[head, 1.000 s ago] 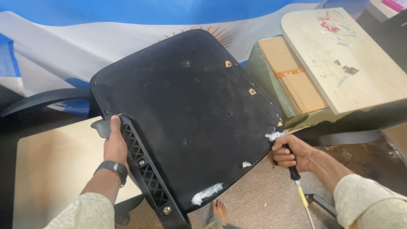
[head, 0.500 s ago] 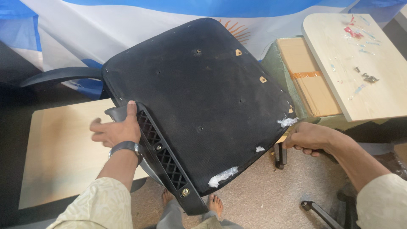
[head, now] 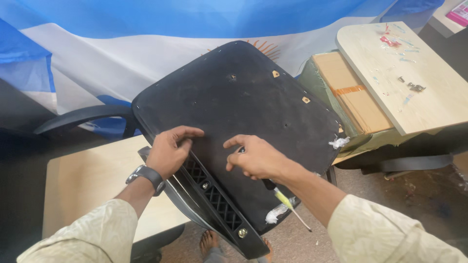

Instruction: The person assembles an office chair by attaching the armrests to the seat base using a screwdriver. They insert screws into the armrest brackets and tighten them to secure the parts.

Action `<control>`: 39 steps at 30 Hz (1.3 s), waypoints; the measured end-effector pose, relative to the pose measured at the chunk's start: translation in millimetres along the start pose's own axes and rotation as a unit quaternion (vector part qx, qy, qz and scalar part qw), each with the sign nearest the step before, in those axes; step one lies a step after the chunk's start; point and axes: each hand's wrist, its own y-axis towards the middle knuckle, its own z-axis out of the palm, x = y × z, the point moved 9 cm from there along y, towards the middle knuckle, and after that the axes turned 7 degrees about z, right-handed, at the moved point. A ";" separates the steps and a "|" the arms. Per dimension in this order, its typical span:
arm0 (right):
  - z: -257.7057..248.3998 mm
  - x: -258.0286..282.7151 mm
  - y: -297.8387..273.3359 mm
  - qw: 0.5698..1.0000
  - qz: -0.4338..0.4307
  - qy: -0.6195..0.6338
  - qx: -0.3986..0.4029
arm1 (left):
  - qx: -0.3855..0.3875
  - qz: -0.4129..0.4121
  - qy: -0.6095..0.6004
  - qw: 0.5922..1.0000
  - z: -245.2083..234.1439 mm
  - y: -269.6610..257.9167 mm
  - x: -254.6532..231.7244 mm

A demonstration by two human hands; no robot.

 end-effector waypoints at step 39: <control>5.9 10.2 5.7 0.994 -0.009 0.100 -0.030 | 0.027 0.003 0.150 0.988 -9.6 -7.2 6.2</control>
